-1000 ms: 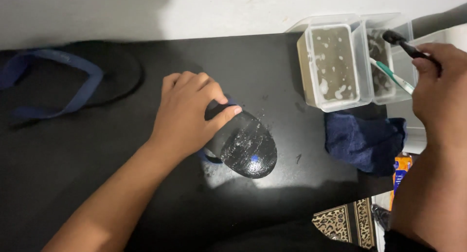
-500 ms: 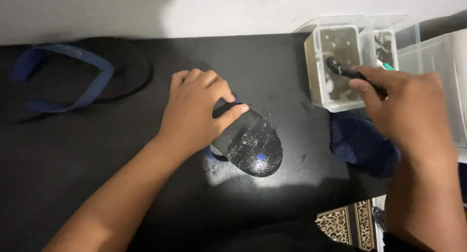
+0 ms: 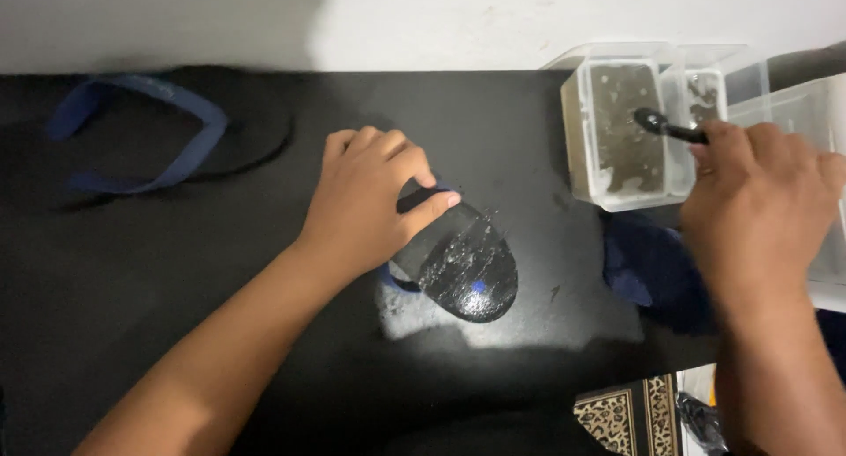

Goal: Hand-cleaning a pair of flip-flops using a toothbrush and soapy water on a workbench.

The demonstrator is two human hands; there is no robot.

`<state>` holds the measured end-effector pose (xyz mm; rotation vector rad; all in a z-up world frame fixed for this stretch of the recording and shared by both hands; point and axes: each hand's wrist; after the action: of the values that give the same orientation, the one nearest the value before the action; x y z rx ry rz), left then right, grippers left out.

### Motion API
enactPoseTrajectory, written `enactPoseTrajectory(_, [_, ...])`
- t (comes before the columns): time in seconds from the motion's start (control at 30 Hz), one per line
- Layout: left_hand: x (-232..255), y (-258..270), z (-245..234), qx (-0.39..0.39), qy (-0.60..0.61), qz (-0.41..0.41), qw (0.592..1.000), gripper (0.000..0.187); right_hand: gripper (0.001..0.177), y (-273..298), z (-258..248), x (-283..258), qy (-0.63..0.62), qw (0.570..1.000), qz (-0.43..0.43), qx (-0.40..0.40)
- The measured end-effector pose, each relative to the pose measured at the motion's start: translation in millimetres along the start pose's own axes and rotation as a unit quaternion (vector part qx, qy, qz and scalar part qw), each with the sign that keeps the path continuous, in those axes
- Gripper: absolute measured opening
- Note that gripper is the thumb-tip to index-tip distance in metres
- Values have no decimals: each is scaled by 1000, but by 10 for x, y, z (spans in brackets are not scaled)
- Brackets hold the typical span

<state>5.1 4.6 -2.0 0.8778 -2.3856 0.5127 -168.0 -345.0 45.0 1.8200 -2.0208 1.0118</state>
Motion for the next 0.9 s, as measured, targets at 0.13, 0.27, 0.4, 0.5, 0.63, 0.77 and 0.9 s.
enactPoseTrajectory(0.13, [-31,36,79,17,-13,9,1000,33,26,-46,-32,32,-215,976,16,-20])
enactPoseTrajectory(0.27, [13,72,74,31,3,-2,1000,33,14,-71,22,-5,-240,971,1,-14])
enactPoseTrajectory(0.4, [-90,130,85,40,21,12,999,34,37,-103,119,-94,-276,958,79,-3])
enactPoseTrajectory(0.5, [-104,128,68,39,29,26,998,33,47,-154,221,-117,-250,962,107,-5])
enactPoseTrajectory(0.63, [-110,128,63,35,25,31,999,33,60,-191,209,-108,-190,980,39,52])
enactPoseTrajectory(0.77, [-135,106,67,30,18,38,999,34,54,-324,-368,-488,-271,961,47,35])
enactPoseTrajectory(0.9, [-116,93,102,23,3,32,999,34,58,-483,-943,-1144,-173,984,-42,2])
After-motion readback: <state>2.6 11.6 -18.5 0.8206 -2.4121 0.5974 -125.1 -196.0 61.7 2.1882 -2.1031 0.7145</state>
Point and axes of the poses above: each hand's wrist, its own y-axis away from the middle knuckle, its own z-axis out of the palm, x = y × z, and after that the axes turned 1 degree about -x, right-handed
